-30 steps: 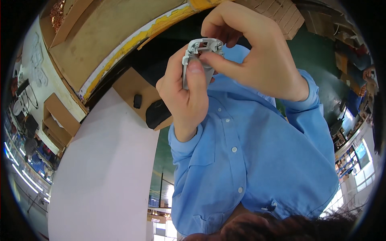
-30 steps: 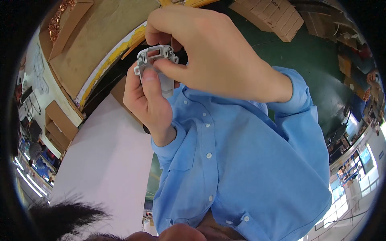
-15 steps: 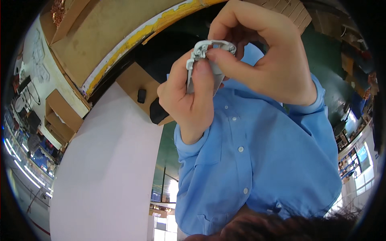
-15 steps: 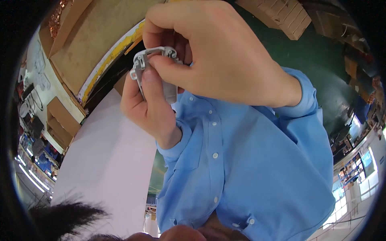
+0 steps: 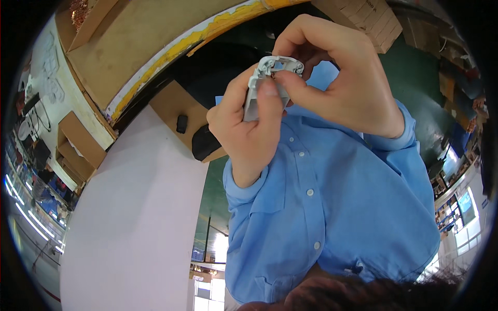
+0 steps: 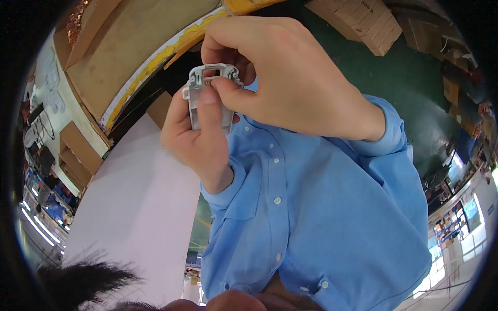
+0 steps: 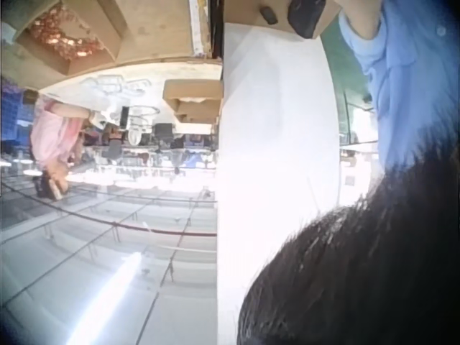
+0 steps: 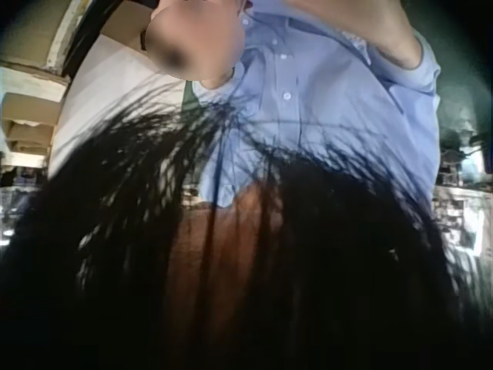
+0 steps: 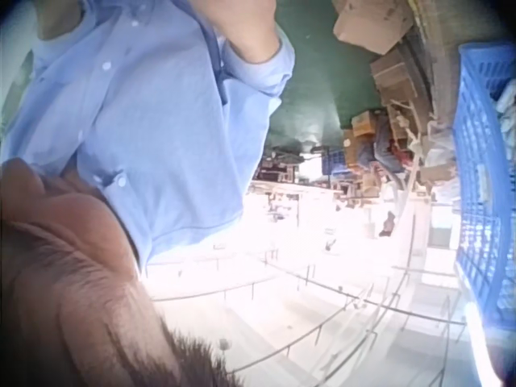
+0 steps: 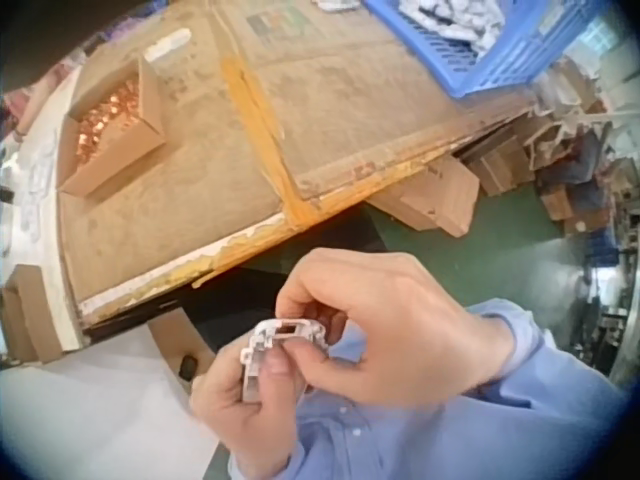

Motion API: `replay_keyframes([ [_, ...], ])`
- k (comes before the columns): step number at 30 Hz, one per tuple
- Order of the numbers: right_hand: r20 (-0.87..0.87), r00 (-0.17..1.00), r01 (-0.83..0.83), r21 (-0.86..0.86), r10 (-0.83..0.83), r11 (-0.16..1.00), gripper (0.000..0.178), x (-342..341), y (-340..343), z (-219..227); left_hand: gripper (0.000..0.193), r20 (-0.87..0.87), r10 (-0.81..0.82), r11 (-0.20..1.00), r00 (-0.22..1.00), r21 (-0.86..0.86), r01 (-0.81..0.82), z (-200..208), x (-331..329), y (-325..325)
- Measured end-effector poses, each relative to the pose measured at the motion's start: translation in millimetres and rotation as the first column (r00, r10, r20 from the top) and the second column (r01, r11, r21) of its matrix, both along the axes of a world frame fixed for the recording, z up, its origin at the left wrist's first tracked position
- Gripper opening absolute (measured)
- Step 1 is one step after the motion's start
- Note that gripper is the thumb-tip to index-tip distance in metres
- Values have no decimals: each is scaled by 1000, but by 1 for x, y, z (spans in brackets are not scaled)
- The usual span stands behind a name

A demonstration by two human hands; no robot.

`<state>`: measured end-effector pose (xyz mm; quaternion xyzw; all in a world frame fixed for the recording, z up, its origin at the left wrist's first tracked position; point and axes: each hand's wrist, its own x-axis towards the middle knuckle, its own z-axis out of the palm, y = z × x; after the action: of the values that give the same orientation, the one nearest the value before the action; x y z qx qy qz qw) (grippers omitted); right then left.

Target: Assembling small copper components into white plastic electronic housings at a factory workbench.

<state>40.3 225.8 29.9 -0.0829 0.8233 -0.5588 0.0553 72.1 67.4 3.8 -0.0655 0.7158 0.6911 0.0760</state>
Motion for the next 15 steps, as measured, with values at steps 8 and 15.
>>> replay_keyframes([
  [8,95,995,-3,-116,15,993,17,-9,-4,1,21,-12,-46,998,999,-41,46,2,-3,-7],
  [15,109,993,-50,-35,53,998,16,-3,-2,1,23,-31,-160,982,987,-108,155,5,0,-6],
])
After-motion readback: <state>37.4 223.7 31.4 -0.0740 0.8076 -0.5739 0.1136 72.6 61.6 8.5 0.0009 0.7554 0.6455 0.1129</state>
